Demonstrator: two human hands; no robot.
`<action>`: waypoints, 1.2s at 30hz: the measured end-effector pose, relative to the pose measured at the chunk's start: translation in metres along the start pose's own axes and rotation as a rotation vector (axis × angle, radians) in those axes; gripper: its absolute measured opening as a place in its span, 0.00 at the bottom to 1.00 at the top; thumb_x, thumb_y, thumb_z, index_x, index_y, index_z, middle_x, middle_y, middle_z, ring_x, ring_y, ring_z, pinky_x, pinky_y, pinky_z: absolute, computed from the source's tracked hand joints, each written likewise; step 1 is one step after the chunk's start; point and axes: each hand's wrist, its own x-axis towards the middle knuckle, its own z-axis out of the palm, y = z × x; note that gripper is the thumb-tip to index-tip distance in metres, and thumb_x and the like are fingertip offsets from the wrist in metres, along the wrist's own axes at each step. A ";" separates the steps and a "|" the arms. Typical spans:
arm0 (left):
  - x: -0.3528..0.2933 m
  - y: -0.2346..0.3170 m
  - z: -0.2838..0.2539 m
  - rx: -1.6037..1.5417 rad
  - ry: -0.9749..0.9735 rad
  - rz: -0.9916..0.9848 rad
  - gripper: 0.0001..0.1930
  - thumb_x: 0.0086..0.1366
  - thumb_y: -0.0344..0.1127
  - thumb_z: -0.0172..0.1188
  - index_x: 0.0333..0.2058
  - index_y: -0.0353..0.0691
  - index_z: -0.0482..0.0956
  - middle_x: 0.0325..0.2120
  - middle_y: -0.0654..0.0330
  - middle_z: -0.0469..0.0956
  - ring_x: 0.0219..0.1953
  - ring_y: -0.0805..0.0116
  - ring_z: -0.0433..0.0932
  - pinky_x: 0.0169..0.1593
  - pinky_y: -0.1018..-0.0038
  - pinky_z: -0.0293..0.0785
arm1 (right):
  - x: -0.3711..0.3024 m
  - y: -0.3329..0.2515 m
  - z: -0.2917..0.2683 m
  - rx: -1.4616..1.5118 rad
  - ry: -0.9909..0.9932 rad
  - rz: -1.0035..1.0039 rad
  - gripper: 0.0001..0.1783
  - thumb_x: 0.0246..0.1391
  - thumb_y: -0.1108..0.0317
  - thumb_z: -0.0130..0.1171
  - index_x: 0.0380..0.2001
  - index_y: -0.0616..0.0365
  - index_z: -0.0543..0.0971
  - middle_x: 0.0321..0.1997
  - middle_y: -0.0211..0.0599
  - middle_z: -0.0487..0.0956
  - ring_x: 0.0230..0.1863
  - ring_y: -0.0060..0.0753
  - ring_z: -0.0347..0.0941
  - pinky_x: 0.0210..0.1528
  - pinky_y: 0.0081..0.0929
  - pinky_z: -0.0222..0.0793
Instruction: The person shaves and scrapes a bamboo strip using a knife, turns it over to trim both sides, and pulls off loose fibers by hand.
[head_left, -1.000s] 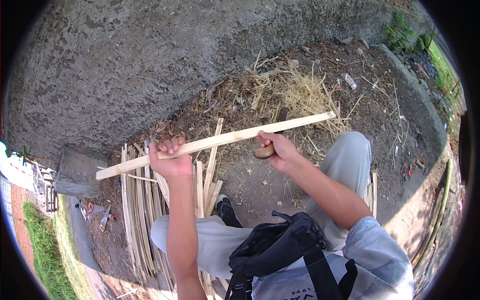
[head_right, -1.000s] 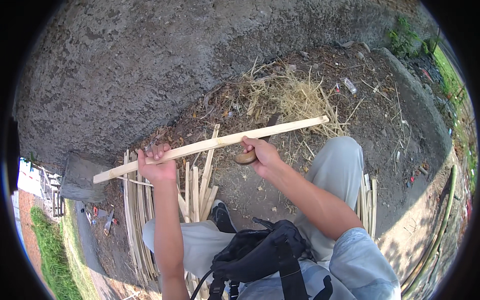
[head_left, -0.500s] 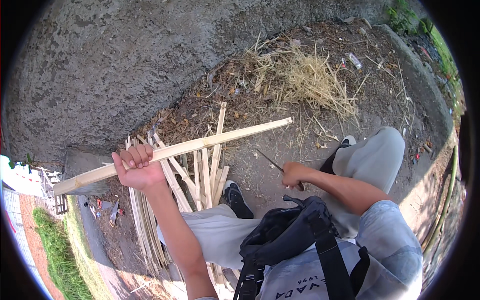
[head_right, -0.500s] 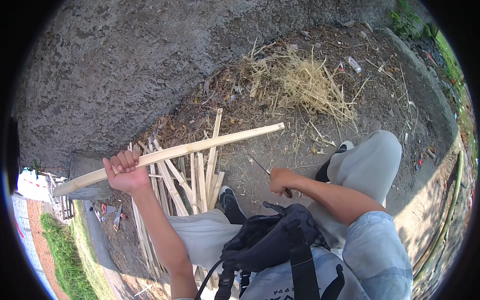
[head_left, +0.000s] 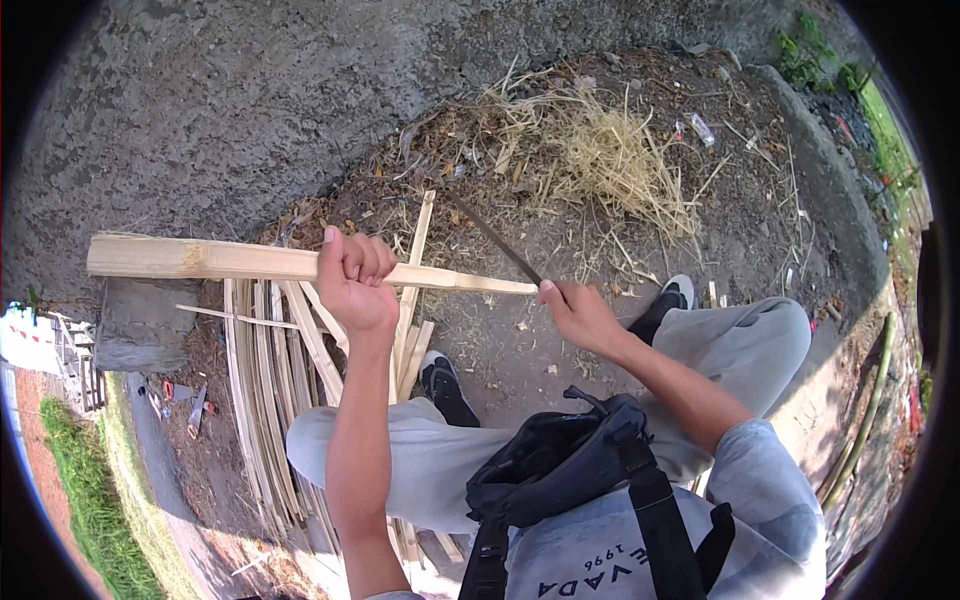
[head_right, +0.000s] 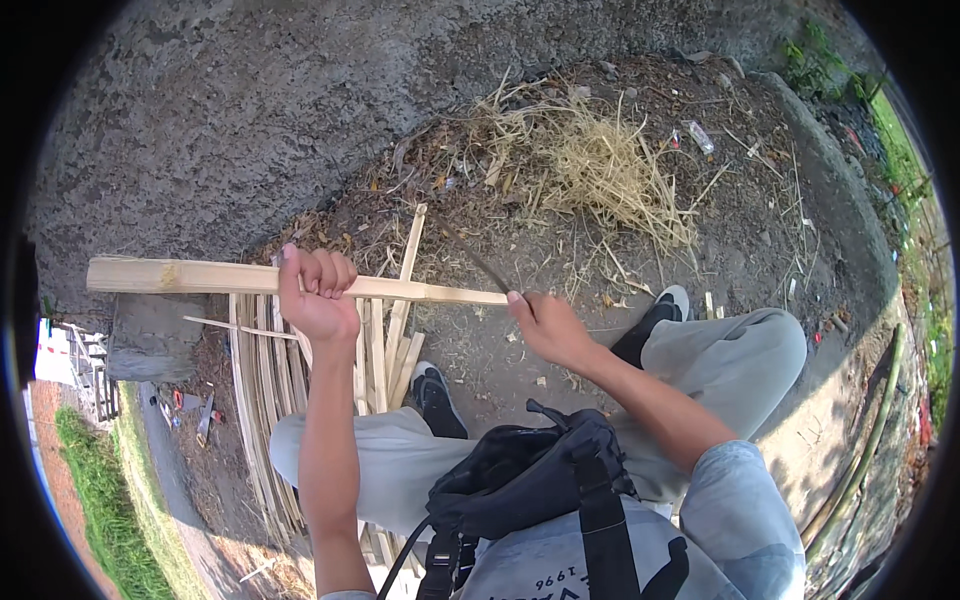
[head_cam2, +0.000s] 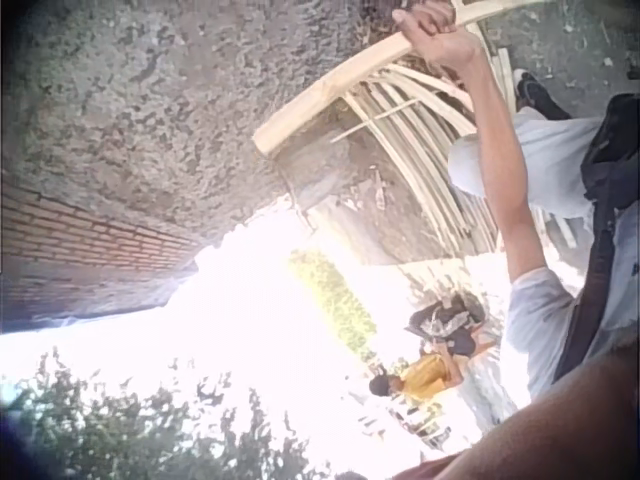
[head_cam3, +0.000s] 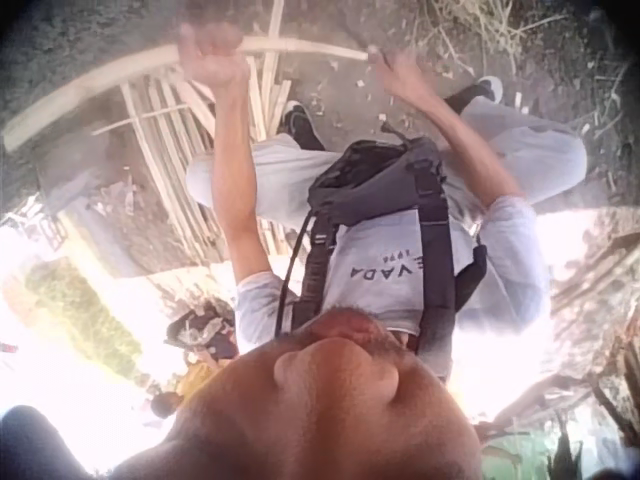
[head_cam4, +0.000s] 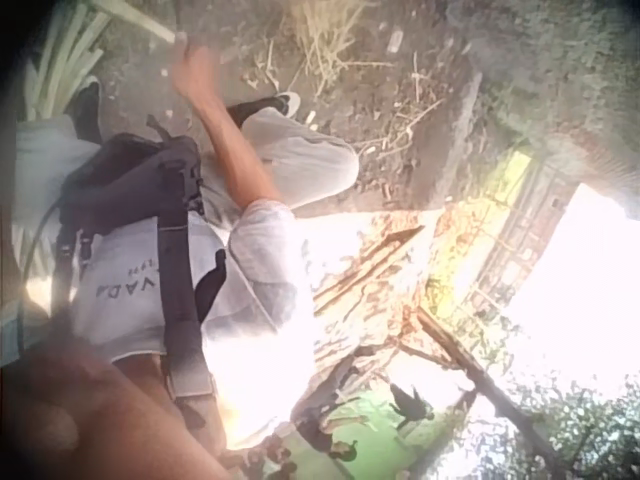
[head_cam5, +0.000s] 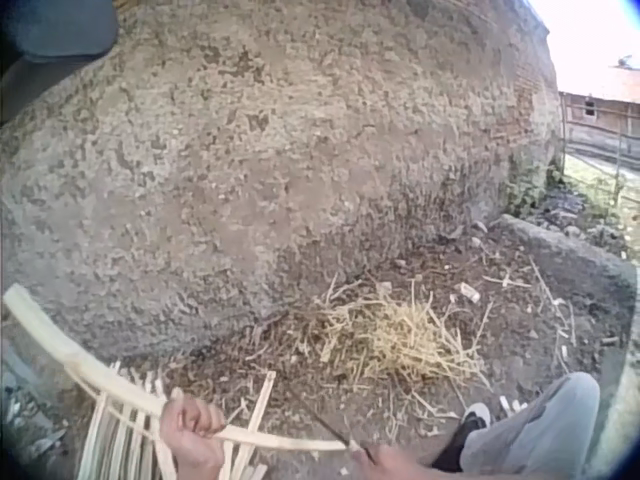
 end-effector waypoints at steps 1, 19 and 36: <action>-0.001 -0.005 0.002 0.014 0.008 -0.027 0.25 0.72 0.43 0.42 0.14 0.48 0.52 0.09 0.66 0.49 0.13 0.74 0.45 0.21 0.72 0.45 | 0.003 -0.006 0.008 0.076 -0.023 0.008 0.29 0.66 0.50 0.43 0.30 0.67 0.80 0.19 0.58 0.75 0.26 0.63 0.75 0.35 0.50 0.68; -0.007 -0.021 0.011 0.168 0.140 0.077 0.25 0.72 0.44 0.44 0.15 0.49 0.49 0.09 0.68 0.46 0.13 0.76 0.41 0.20 0.74 0.41 | -0.017 0.006 0.044 -0.072 0.006 -0.345 0.22 0.67 0.55 0.43 0.31 0.63 0.76 0.16 0.56 0.75 0.20 0.64 0.73 0.27 0.55 0.69; -0.017 -0.021 0.004 0.164 0.199 0.074 0.25 0.71 0.44 0.44 0.15 0.50 0.47 0.09 0.69 0.45 0.12 0.77 0.40 0.19 0.74 0.39 | -0.003 0.007 0.062 -0.117 0.024 -0.162 0.26 0.67 0.52 0.41 0.31 0.62 0.79 0.17 0.59 0.76 0.22 0.66 0.75 0.31 0.58 0.73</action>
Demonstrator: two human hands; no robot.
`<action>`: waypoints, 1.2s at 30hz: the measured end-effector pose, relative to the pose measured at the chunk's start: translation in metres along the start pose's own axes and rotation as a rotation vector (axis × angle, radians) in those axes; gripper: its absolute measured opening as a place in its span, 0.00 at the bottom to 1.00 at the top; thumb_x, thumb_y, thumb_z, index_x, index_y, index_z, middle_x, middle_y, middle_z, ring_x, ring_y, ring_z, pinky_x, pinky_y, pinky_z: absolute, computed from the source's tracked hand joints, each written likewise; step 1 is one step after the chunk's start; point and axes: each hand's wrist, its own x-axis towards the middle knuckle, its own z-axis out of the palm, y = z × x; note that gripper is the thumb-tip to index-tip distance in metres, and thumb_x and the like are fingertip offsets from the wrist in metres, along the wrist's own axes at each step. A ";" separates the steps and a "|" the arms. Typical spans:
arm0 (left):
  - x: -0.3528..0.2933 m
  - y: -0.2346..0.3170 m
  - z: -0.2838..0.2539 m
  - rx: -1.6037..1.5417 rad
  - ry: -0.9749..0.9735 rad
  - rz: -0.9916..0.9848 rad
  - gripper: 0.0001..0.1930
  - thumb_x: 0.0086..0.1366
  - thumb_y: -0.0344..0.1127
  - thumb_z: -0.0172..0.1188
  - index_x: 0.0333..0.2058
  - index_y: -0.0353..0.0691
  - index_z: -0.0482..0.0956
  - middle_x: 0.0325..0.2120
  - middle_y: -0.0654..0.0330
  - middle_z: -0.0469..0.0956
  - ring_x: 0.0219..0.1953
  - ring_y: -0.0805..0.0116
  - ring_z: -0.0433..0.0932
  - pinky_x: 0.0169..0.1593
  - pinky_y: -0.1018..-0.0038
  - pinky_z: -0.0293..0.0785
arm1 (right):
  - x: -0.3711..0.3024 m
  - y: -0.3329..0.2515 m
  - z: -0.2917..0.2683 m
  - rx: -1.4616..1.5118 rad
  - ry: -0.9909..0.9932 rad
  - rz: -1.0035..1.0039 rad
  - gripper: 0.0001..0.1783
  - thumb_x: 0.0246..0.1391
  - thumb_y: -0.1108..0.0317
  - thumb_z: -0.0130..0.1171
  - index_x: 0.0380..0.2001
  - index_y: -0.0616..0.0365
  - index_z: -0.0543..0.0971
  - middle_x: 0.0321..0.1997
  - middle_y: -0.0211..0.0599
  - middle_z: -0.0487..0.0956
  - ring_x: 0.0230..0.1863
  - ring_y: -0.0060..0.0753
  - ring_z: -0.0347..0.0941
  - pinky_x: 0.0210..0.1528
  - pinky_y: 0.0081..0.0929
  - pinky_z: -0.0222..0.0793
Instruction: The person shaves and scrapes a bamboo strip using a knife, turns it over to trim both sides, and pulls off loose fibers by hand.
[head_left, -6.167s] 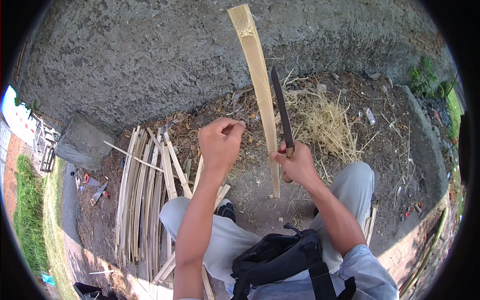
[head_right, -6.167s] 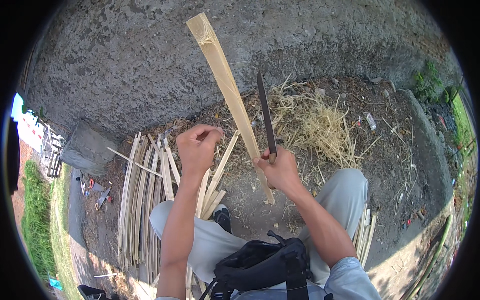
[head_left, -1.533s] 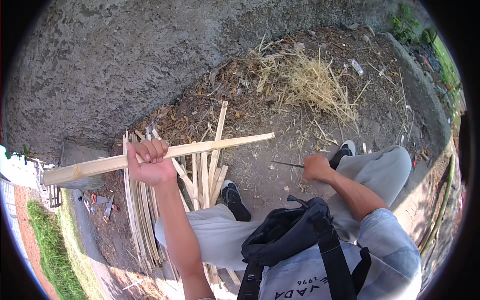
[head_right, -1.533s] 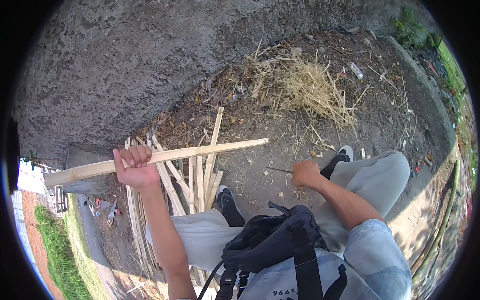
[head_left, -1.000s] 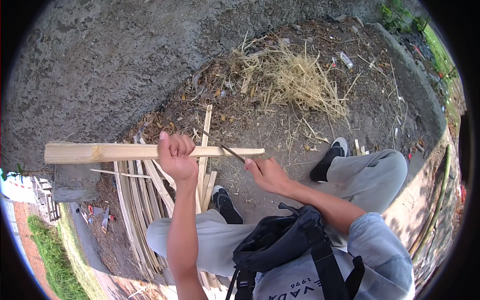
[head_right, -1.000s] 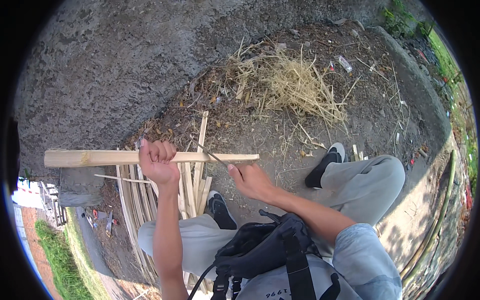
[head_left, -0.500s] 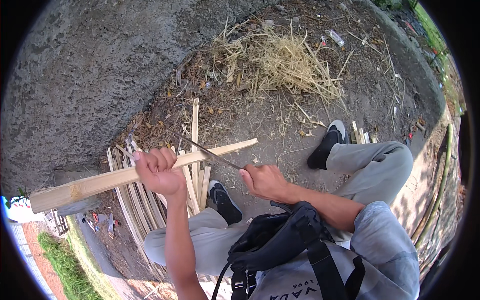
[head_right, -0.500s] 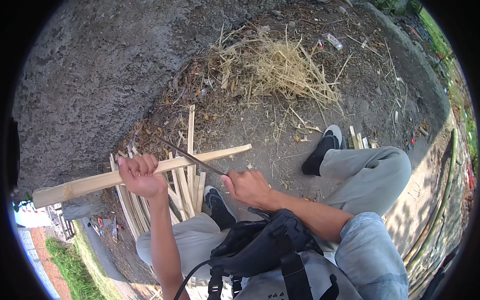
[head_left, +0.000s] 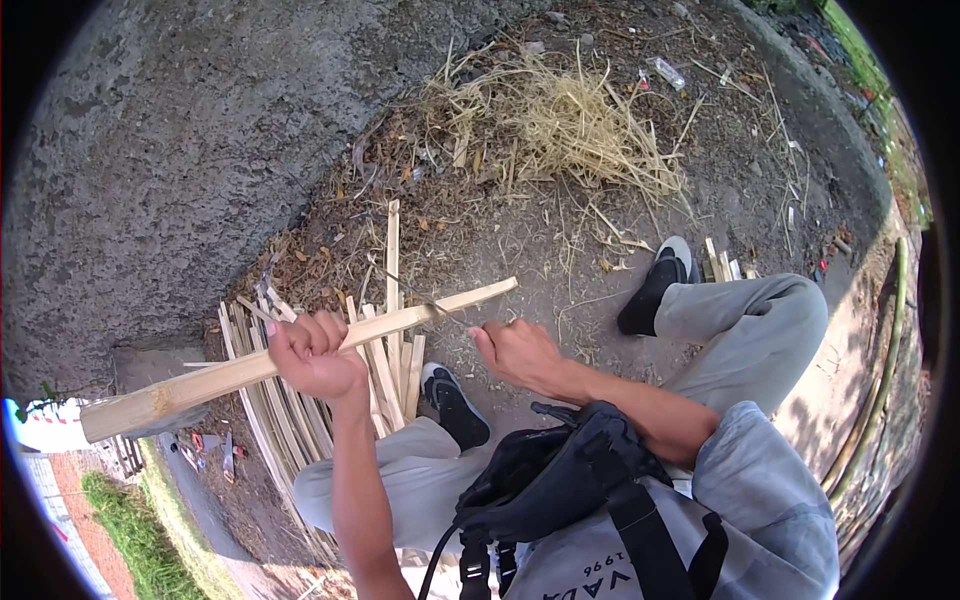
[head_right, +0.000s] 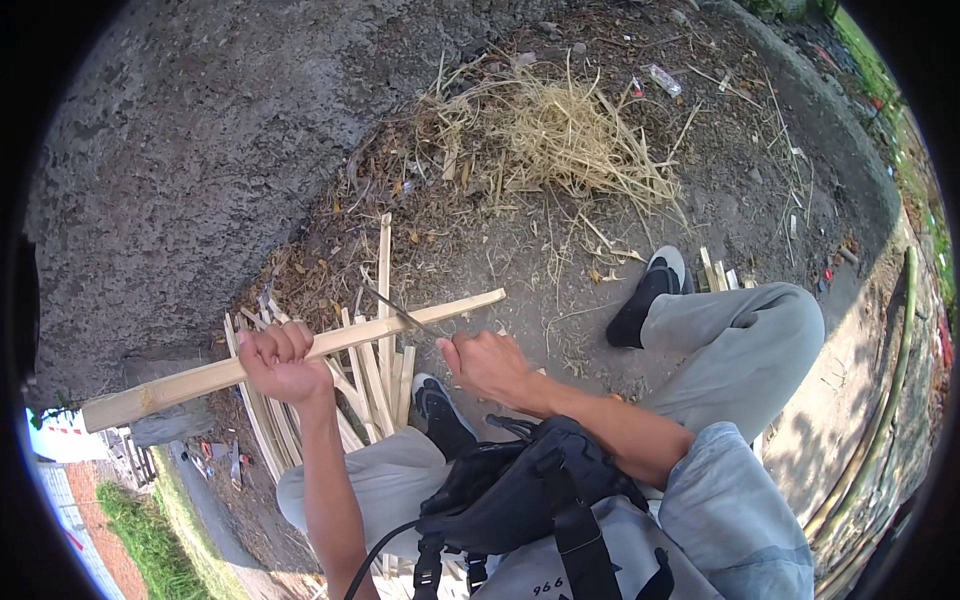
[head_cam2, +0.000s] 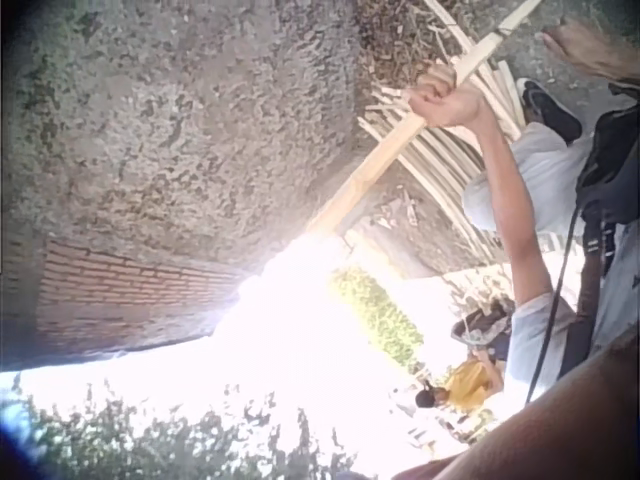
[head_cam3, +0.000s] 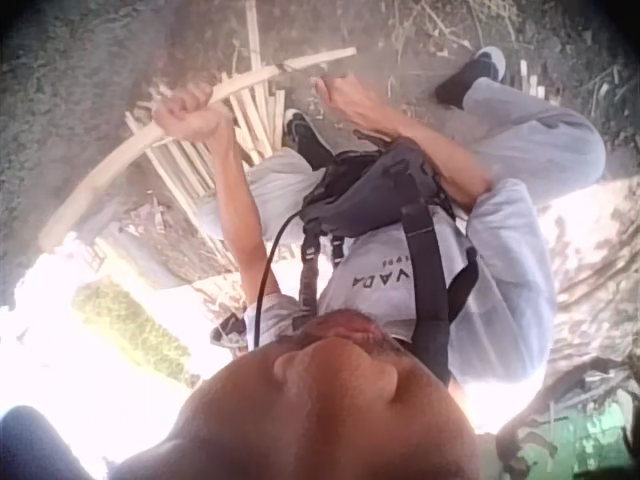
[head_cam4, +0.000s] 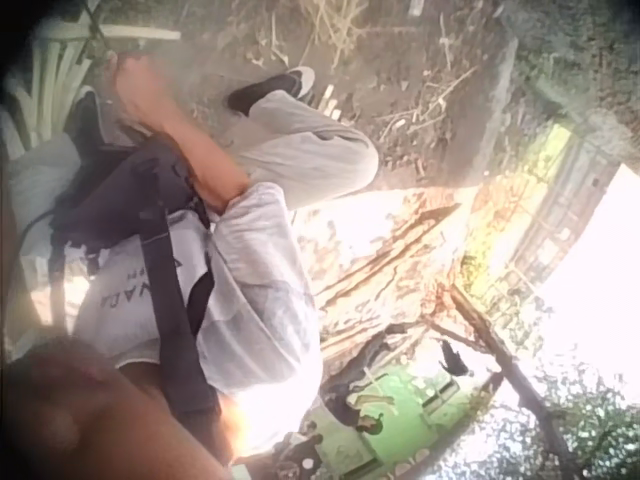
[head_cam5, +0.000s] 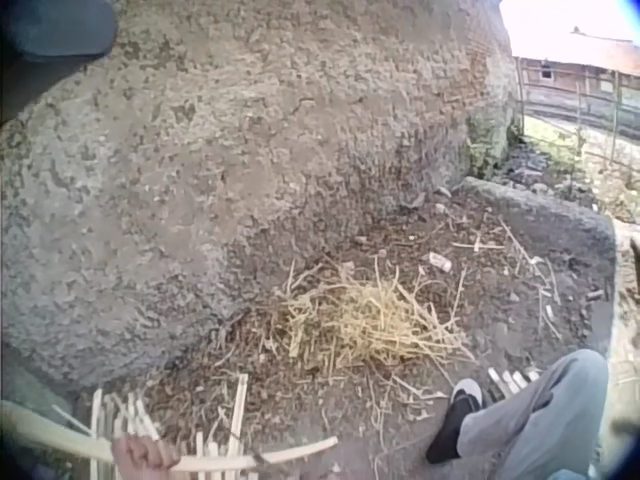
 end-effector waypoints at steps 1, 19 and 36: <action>0.001 0.002 -0.006 -0.016 -0.036 -0.005 0.25 0.71 0.44 0.44 0.15 0.50 0.48 0.09 0.69 0.45 0.12 0.76 0.40 0.19 0.74 0.39 | -0.003 -0.006 -0.002 0.003 -0.018 -0.065 0.26 0.67 0.51 0.41 0.31 0.62 0.79 0.17 0.59 0.76 0.22 0.65 0.75 0.31 0.58 0.73; -0.015 0.006 -0.026 -0.030 -0.018 0.006 0.25 0.71 0.44 0.43 0.14 0.51 0.47 0.08 0.69 0.46 0.12 0.77 0.41 0.19 0.75 0.40 | -0.004 0.027 0.019 -0.092 -0.049 0.020 0.24 0.67 0.53 0.43 0.28 0.61 0.77 0.20 0.55 0.77 0.23 0.63 0.76 0.27 0.55 0.72; -0.003 0.002 -0.025 -0.053 -0.023 -0.011 0.24 0.71 0.43 0.42 0.15 0.50 0.48 0.08 0.68 0.45 0.12 0.76 0.40 0.19 0.73 0.41 | -0.012 0.122 0.054 -0.111 0.003 0.181 0.25 0.67 0.52 0.41 0.31 0.61 0.78 0.22 0.60 0.78 0.27 0.65 0.77 0.33 0.57 0.72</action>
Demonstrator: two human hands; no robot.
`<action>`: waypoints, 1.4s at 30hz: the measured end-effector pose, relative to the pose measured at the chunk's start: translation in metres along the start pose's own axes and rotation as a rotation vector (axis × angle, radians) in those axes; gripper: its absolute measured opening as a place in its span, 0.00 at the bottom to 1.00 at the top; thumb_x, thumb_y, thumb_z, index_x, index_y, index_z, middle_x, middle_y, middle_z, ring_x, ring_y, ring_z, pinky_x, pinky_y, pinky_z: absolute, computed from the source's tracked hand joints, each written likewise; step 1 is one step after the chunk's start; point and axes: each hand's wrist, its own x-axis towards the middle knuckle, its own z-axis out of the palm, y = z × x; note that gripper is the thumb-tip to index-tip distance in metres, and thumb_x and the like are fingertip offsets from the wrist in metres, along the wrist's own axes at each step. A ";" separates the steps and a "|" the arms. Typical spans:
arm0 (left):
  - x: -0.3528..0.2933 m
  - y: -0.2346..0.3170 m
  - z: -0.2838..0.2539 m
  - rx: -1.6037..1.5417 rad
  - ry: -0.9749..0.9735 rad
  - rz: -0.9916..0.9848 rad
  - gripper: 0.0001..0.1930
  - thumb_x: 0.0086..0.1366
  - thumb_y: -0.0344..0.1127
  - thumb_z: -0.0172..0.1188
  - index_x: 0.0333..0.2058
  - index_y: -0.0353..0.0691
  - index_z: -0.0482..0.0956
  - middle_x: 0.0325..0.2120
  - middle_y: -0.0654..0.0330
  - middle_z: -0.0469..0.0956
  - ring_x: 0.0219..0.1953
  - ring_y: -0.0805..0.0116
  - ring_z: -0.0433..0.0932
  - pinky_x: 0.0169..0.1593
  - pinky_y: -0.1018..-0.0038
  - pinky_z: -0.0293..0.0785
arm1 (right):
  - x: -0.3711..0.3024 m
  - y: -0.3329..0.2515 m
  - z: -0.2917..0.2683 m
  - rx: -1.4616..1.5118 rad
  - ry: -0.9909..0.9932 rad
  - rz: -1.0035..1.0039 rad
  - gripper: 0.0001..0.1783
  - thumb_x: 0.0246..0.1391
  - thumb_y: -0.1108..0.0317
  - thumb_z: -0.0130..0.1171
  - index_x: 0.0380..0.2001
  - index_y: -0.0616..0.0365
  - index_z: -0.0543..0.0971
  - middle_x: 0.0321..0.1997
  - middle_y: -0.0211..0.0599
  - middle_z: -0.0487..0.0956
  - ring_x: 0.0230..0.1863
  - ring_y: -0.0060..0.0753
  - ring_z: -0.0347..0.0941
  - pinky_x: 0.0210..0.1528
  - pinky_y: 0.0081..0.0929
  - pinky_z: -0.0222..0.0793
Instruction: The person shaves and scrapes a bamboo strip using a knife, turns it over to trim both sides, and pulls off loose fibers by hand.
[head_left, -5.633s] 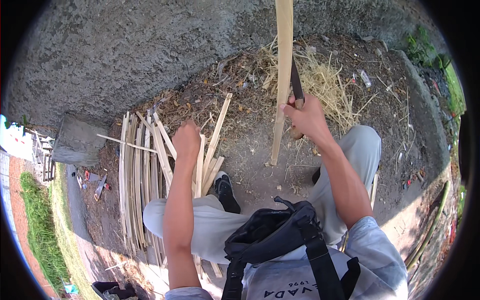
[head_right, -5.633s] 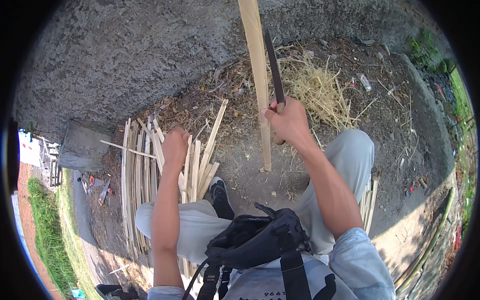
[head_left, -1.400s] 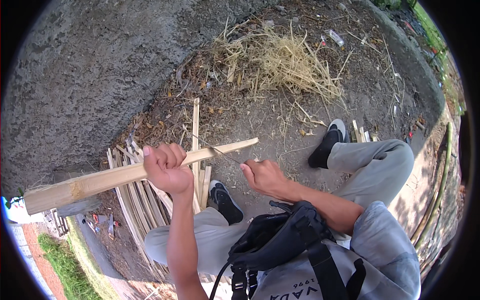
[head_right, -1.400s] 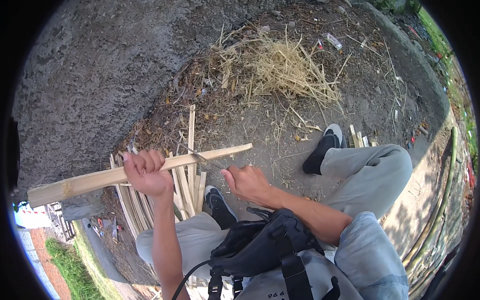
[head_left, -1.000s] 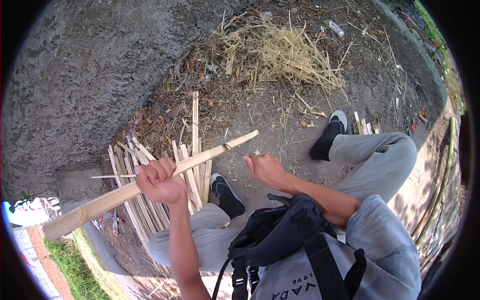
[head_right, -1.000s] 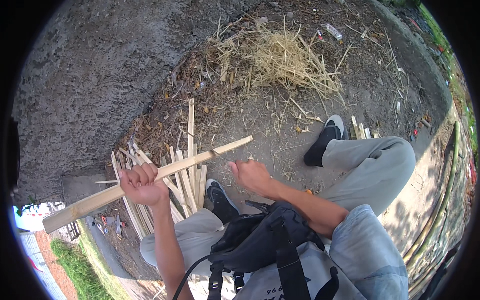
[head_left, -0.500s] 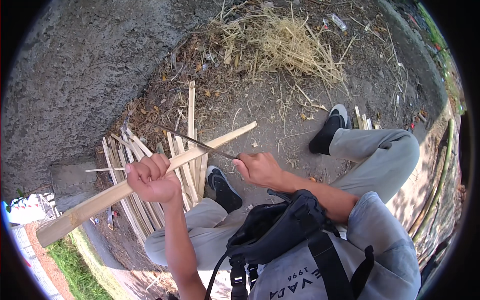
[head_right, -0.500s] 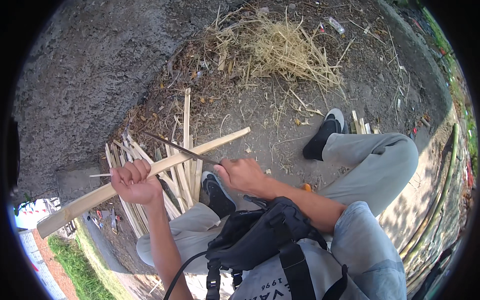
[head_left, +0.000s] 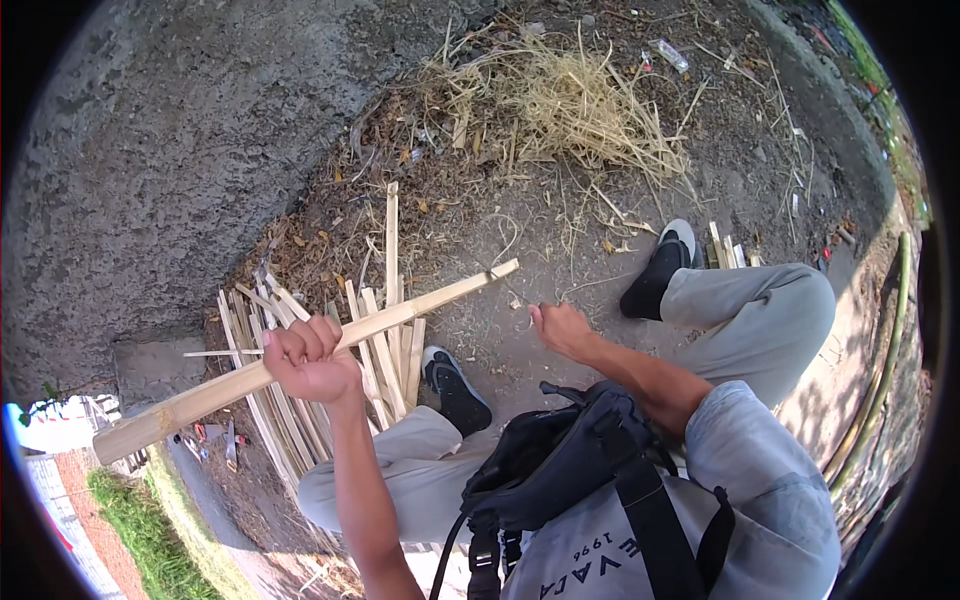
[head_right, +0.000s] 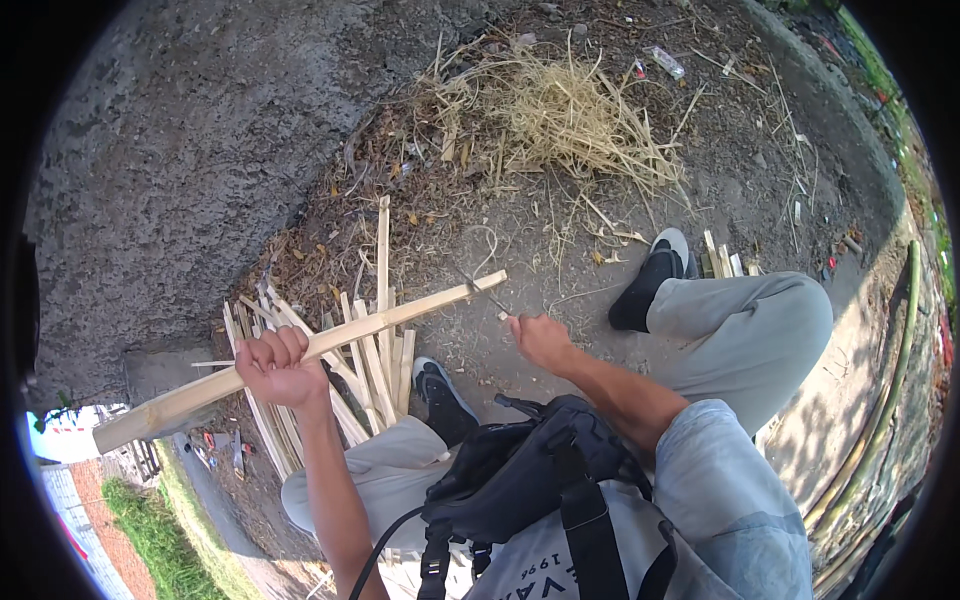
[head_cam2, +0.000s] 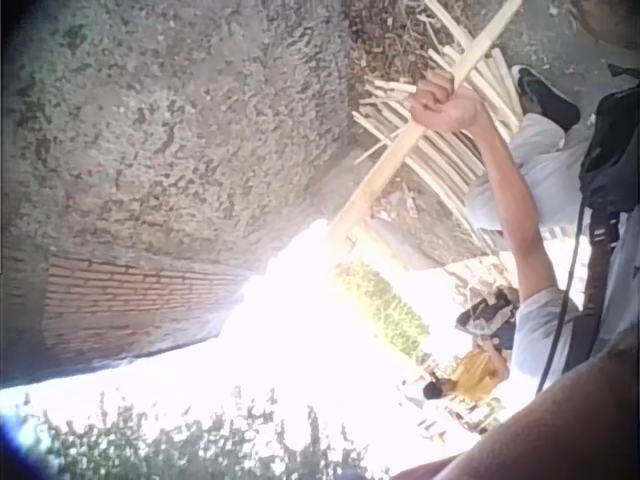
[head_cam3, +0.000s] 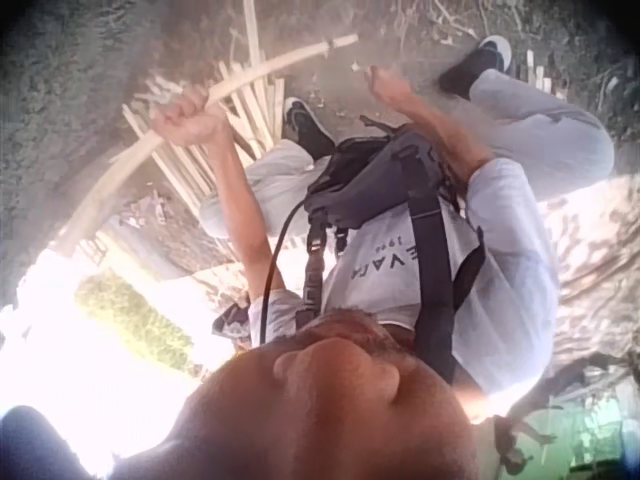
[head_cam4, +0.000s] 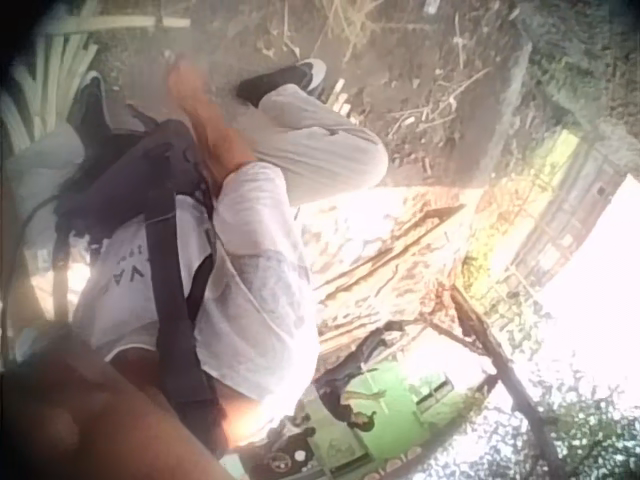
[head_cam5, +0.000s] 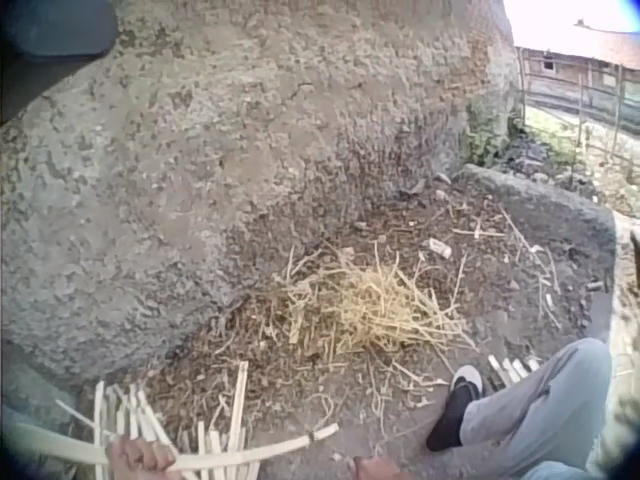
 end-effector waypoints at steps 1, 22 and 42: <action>0.002 -0.002 -0.003 -0.004 -0.036 -0.005 0.24 0.71 0.43 0.42 0.15 0.50 0.48 0.08 0.68 0.45 0.12 0.76 0.40 0.19 0.73 0.41 | 0.003 0.012 0.004 -0.077 -0.032 0.043 0.24 0.67 0.52 0.42 0.31 0.61 0.78 0.21 0.59 0.78 0.26 0.65 0.76 0.32 0.58 0.72; 0.005 -0.001 0.005 0.027 0.012 -0.004 0.26 0.72 0.43 0.43 0.14 0.51 0.46 0.09 0.69 0.43 0.12 0.76 0.41 0.20 0.73 0.39 | 0.000 0.037 0.012 -0.100 -0.094 0.155 0.27 0.68 0.51 0.40 0.33 0.63 0.78 0.25 0.63 0.78 0.30 0.68 0.77 0.38 0.57 0.74; 0.008 0.002 0.014 0.035 -0.011 -0.008 0.25 0.71 0.43 0.44 0.15 0.50 0.47 0.09 0.68 0.44 0.12 0.75 0.42 0.20 0.74 0.41 | -0.018 0.017 0.011 -0.003 -0.086 0.035 0.30 0.67 0.50 0.38 0.30 0.64 0.81 0.28 0.60 0.80 0.33 0.66 0.78 0.41 0.55 0.74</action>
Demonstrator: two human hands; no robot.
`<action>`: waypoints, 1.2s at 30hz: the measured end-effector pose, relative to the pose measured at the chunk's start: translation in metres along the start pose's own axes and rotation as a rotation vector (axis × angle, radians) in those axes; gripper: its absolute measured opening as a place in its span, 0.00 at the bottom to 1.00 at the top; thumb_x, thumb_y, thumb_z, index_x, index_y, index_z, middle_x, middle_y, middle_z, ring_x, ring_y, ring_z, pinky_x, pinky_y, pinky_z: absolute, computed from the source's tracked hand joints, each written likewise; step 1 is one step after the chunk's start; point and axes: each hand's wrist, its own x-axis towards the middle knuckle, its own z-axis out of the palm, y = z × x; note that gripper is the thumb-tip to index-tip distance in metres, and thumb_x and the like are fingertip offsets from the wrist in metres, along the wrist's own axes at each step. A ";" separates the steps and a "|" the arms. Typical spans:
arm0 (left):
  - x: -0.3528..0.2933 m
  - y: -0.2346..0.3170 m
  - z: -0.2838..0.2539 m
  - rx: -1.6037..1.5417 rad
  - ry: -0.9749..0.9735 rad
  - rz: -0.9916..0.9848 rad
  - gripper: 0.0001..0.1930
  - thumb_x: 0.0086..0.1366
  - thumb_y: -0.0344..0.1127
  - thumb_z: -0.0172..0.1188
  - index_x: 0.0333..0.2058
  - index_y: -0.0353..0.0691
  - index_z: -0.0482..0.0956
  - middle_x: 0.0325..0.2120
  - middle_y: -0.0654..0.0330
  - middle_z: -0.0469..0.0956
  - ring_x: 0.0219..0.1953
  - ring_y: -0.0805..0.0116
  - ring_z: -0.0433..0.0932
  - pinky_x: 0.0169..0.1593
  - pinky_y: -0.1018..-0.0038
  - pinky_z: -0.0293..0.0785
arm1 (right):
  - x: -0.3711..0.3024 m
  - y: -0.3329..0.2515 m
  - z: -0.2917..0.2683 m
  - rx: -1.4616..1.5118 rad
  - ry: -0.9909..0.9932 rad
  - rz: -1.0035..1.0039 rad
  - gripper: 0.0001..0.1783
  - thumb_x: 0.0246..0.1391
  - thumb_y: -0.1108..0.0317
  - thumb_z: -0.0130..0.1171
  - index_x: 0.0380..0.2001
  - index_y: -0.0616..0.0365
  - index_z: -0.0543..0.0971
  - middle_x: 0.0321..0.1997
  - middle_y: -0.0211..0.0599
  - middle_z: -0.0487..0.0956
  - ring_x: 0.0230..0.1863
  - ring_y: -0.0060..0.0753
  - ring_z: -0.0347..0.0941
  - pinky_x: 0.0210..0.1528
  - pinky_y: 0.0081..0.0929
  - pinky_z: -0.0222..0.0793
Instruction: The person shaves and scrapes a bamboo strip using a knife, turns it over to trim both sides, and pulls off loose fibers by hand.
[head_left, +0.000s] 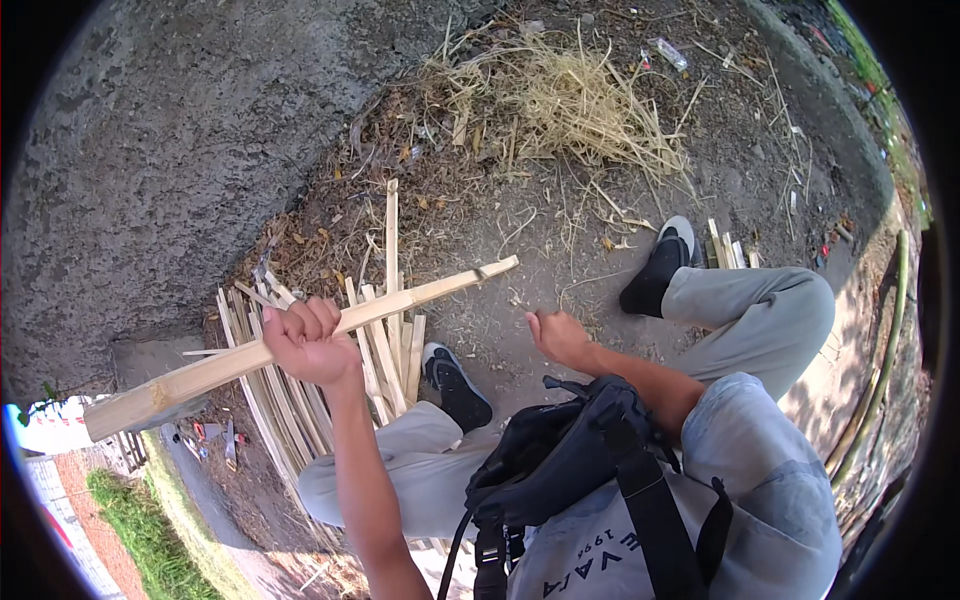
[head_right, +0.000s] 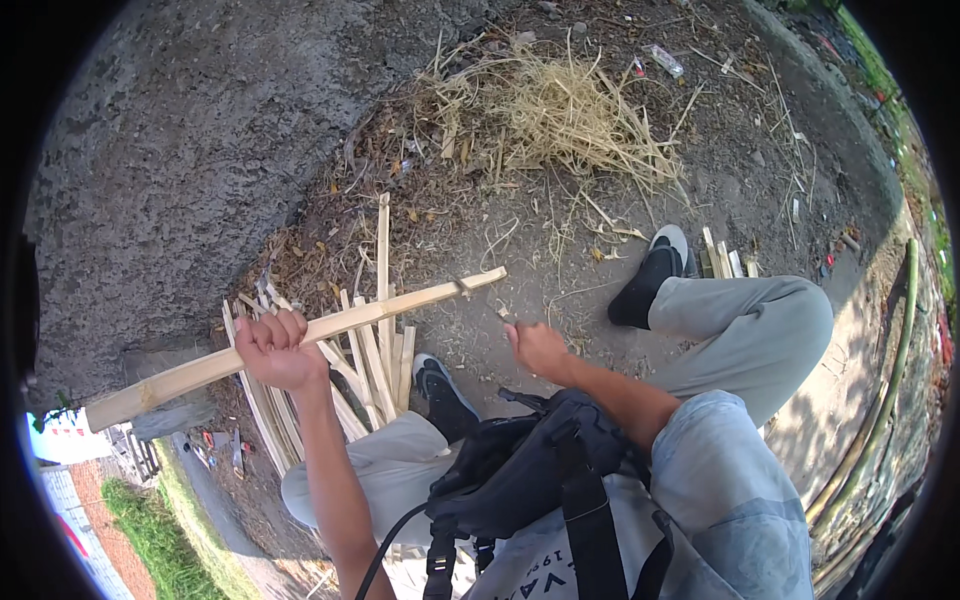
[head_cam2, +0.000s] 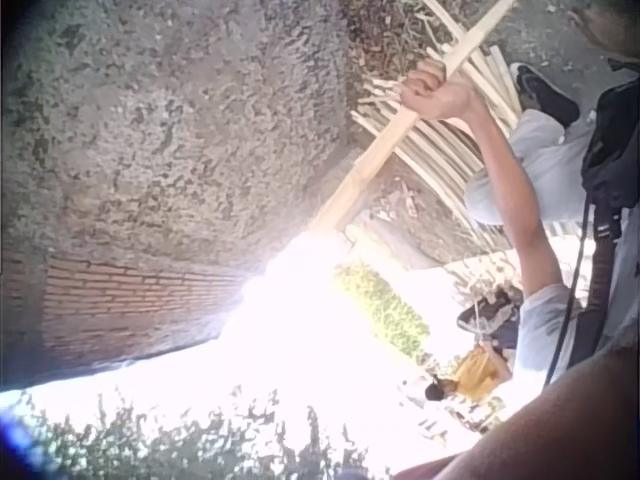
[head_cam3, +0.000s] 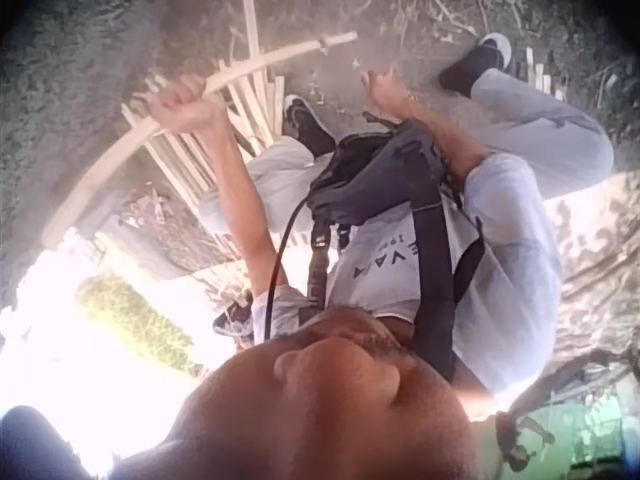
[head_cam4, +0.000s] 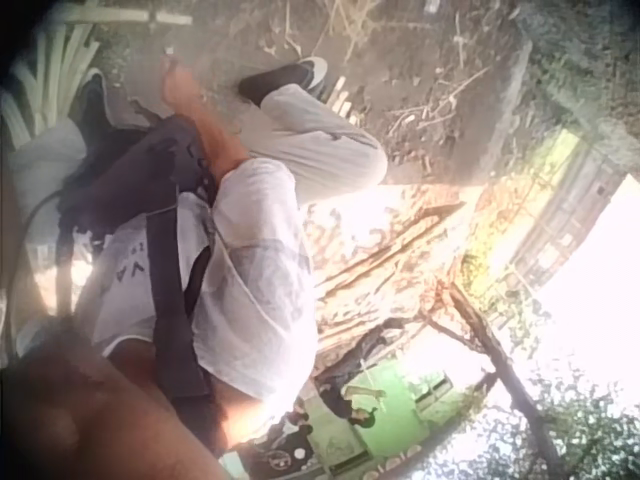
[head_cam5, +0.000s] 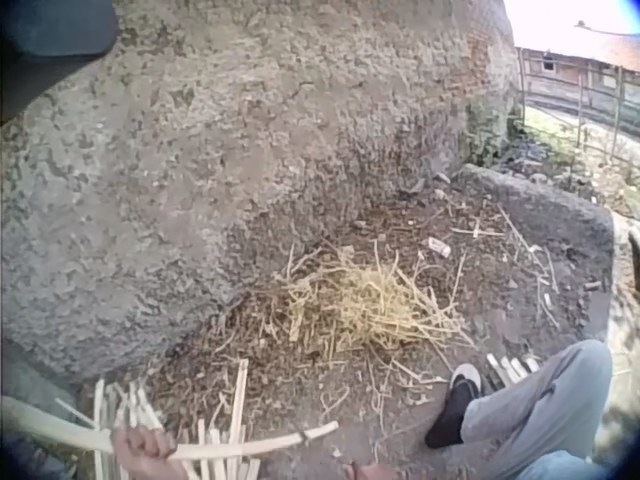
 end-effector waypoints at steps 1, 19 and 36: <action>0.002 -0.004 -0.002 -0.005 -0.009 0.003 0.25 0.71 0.43 0.44 0.15 0.50 0.47 0.09 0.68 0.44 0.12 0.75 0.42 0.20 0.74 0.41 | 0.009 0.021 0.010 -0.038 0.003 0.174 0.28 0.67 0.51 0.39 0.31 0.63 0.80 0.27 0.59 0.80 0.32 0.65 0.78 0.39 0.56 0.74; 0.004 -0.001 -0.005 0.070 0.039 0.001 0.27 0.71 0.45 0.45 0.14 0.49 0.45 0.10 0.68 0.44 0.12 0.75 0.42 0.20 0.73 0.42 | -0.005 -0.054 -0.027 -0.075 0.039 -0.103 0.29 0.67 0.50 0.40 0.33 0.65 0.80 0.24 0.58 0.79 0.32 0.65 0.78 0.41 0.55 0.75; -0.004 -0.006 -0.001 0.090 0.215 -0.009 0.27 0.70 0.45 0.47 0.15 0.50 0.45 0.11 0.68 0.43 0.12 0.75 0.42 0.20 0.73 0.41 | -0.001 0.012 -0.010 -0.104 -0.006 0.067 0.30 0.68 0.52 0.37 0.30 0.64 0.83 0.28 0.61 0.80 0.35 0.66 0.79 0.43 0.56 0.75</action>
